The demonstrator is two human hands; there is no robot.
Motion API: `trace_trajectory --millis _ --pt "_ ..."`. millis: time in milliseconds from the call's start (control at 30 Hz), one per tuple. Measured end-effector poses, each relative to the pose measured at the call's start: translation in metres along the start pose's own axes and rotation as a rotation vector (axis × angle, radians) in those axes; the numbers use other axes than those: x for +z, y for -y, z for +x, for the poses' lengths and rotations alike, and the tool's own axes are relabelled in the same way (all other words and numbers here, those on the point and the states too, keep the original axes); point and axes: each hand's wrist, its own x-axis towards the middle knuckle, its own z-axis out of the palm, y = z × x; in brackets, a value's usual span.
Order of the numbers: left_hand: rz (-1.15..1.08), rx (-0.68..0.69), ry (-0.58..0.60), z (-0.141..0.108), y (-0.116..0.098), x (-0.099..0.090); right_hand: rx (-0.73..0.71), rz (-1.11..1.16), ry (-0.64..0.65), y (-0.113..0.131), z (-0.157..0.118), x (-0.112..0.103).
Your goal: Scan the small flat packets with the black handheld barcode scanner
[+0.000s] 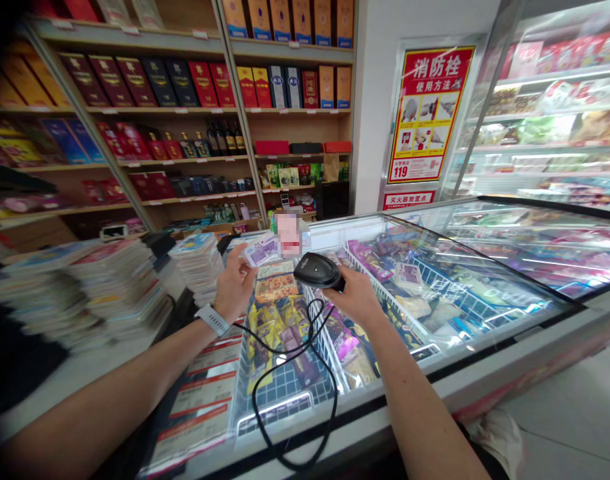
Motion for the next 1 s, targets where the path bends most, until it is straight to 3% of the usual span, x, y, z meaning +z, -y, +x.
trace_trajectory --millis 367,1000 --pt "-0.117 -0.038 -0.038 0.0023 0.0037 -0.0009 0.004 0.028 -0.043 0.0001 0.0000 -0.0045" --pt "-0.109 -0.052 -0.037 0.0037 0.0050 -0.0005 0.010 -0.020 -0.052 0.0000 0.0002 -0.0042"
